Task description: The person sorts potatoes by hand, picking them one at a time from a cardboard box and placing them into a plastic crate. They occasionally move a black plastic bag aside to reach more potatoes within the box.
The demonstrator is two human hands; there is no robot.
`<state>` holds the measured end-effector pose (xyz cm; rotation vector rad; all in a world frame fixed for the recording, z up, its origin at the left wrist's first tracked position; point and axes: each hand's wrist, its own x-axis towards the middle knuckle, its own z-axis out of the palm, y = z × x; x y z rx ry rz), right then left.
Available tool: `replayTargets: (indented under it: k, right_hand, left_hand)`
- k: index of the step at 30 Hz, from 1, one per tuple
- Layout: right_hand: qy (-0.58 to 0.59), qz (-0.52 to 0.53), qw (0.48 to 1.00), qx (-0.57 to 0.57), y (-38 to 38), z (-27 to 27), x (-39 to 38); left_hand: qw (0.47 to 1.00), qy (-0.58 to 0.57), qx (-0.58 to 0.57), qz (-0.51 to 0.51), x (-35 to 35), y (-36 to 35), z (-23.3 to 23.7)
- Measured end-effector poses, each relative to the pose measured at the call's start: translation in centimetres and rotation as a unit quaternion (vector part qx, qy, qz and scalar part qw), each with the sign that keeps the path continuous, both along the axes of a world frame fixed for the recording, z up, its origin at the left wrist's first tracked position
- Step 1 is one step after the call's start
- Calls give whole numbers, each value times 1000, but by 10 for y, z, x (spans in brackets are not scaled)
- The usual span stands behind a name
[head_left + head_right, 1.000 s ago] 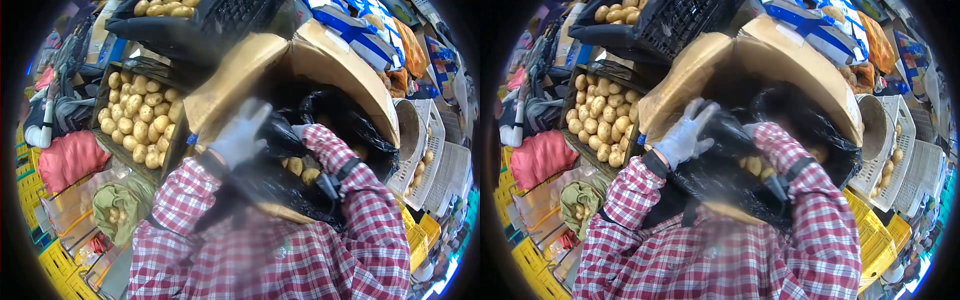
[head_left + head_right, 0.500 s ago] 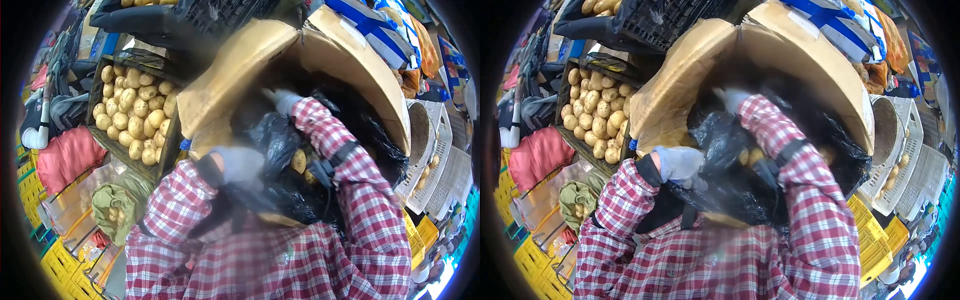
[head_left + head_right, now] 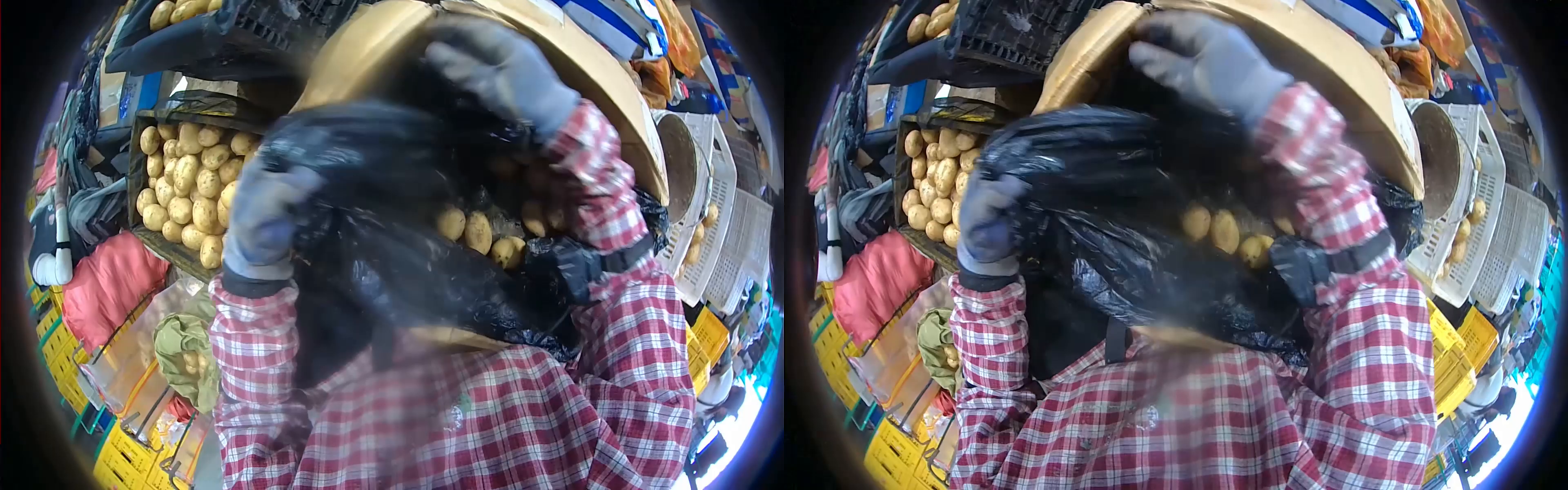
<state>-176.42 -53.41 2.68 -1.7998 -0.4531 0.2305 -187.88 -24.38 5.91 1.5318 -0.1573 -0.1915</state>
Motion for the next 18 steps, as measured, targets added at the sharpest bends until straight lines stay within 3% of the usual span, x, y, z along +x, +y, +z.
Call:
replayTargets:
  k: [1, 3, 4, 5, 7, 9, 10, 11, 12, 13, 15, 17, 18]
  right_hand:
    - [-8, -6, 997, 74, -6, 20, -4]
    - [104, -24, 993, 57, -19, 88, -27]
    - [140, 63, 987, 38, -31, 103, -32]
    - [243, 68, 968, 9, -32, 103, -44]
    - [183, 248, 948, -74, -31, 41, -42]
    - [164, 281, 910, -256, -14, 14, -56]
    - [73, 206, 951, -218, -9, 6, -62]
    - [-18, 129, 976, -175, -5, 2, -67]
    - [53, 20, 997, -58, -1, 3, -69]
    - [133, -100, 979, 116, 5, 7, -67]
    - [45, -186, 962, 193, 10, 36, -64]
    - [28, -53, 990, 127, 8, 42, -62]
    - [-47, 89, 995, 25, 8, 28, -54]
  left_hand:
    - [999, 0, -33, 43, -2, 6, -7]
    - [978, 52, -167, 114, -6, 6, -1]
    - [948, 107, -265, 141, -8, 2, 7]
    - [944, 107, -291, 113, -8, 1, 9]
    - [936, 127, -318, 76, -7, -5, 15]
    - [933, 194, -292, 81, -11, -28, 33]
    - [929, 240, -263, 96, -18, -45, 45]
    - [936, 269, -220, 58, -23, -53, 49]
    - [941, 287, -176, -21, -27, -60, 50]
    - [940, 295, -136, -103, -30, -64, 46]
    - [917, 281, -78, -273, -33, -72, 38]
    - [874, 265, -43, -404, -33, -80, 30]
    - [852, 263, -34, -452, -32, -84, 26]
